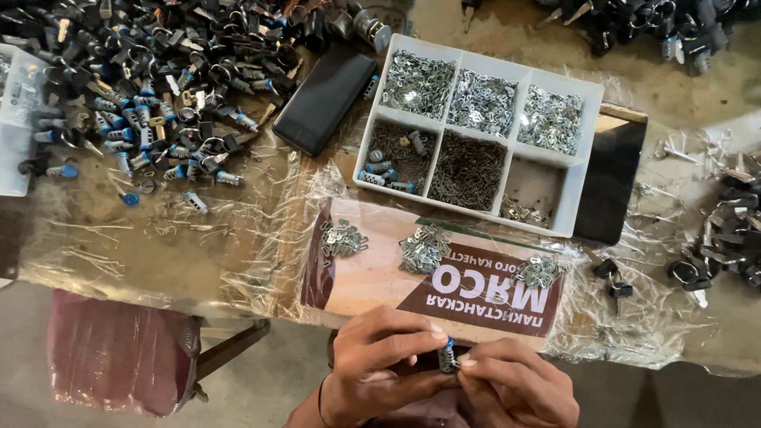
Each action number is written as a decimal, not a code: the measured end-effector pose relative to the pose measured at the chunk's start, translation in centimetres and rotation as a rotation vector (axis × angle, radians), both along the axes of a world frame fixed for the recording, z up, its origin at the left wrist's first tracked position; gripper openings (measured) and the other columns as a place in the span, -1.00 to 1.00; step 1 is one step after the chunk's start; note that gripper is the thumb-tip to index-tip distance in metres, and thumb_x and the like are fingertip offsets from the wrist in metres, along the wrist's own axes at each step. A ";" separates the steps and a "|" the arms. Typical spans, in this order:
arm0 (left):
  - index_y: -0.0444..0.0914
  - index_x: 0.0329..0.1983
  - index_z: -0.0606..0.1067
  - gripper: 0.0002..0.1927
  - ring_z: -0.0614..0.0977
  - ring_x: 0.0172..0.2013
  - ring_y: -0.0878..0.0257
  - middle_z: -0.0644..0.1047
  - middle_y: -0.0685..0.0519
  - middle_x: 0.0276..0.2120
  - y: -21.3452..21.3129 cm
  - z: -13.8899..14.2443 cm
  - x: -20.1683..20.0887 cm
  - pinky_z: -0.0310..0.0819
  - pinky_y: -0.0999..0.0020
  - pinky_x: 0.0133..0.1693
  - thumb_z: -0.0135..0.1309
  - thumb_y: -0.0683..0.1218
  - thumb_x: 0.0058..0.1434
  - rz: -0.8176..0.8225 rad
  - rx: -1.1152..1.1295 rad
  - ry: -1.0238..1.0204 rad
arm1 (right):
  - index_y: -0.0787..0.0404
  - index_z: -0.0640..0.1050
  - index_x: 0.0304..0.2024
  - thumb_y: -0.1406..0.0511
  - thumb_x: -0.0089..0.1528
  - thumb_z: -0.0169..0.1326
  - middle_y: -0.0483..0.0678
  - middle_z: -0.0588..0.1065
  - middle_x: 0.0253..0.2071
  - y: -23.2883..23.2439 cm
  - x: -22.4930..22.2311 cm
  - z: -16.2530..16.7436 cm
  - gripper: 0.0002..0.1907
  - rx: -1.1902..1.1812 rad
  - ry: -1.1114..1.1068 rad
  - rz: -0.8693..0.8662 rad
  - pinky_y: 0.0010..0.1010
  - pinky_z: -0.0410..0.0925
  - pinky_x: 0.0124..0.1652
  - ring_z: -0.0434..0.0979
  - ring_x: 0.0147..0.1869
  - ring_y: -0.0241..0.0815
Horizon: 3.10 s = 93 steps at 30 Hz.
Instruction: The person sits at a workbench covered with piles of small metal components and repeatedly picks a cylindrical metal part and a small metal insert from a compartment tray, fits the insert onto the part by hand, and sets the assembled piece aside. The person works through the parts one at a time throughout the episode.
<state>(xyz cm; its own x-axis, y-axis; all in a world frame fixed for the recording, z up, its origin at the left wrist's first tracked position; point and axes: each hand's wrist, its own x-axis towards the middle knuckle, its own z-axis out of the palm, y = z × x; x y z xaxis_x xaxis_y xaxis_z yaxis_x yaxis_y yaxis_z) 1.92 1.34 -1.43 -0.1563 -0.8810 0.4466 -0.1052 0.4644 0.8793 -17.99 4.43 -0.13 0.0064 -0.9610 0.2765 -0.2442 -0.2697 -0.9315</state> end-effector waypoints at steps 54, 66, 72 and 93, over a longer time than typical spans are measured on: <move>-0.28 -0.07 0.65 -0.53 0.61 -0.41 0.38 0.64 -0.01 -0.20 -1.4 -0.1 1.7 0.52 0.55 -0.44 0.54 -0.10 -0.04 0.117 0.072 -0.013 | 0.28 0.55 0.09 0.12 0.06 0.32 0.09 0.50 -0.12 -1.9 -0.1 -1.3 -0.38 -0.095 0.820 0.025 -0.19 0.44 -0.15 0.54 -0.11 0.02; -0.29 -0.07 0.63 -0.54 0.62 -0.37 0.34 0.64 -0.04 -0.16 -1.2 -0.3 0.3 0.51 0.54 -0.43 0.54 -0.17 -0.05 0.023 0.047 0.042 | 0.28 0.62 -0.05 0.40 0.00 0.29 0.01 0.56 -0.11 -1.8 -2.7 -3.8 -0.58 -0.461 0.642 0.177 -0.29 0.44 -0.17 0.54 -0.11 -0.06; -0.30 -0.05 0.62 -0.52 0.59 -0.37 0.35 0.64 -0.05 -0.15 -0.6 -0.6 -0.1 0.50 0.53 -0.41 0.53 -0.17 -0.04 -0.003 0.072 0.051 | 0.28 0.61 -0.17 0.43 0.09 0.31 -0.01 0.55 -0.17 -2.1 -0.2 -2.5 -0.75 -0.194 0.558 0.045 -0.30 0.43 -0.20 0.56 -0.17 -0.03; -0.23 0.00 0.62 -0.53 0.56 -0.42 0.41 0.64 0.01 -0.10 -0.4 0.3 2.2 0.52 0.54 -0.39 0.52 -0.14 0.02 0.083 0.045 -0.005 | 0.23 0.66 -0.11 0.49 0.11 0.26 0.00 0.58 -0.23 -6.7 3.4 -0.5 -0.72 -0.129 0.422 -0.052 -0.37 0.47 -0.25 0.63 -0.21 -0.10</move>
<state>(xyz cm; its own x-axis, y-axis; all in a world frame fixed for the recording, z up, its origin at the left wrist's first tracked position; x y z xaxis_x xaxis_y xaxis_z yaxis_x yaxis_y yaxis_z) 4.13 0.93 -1.17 -0.0843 -0.9099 0.4061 -0.1460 0.4144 0.8983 -14.64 -2.28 -0.67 0.0976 -0.9208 0.3777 -0.6122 -0.3548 -0.7067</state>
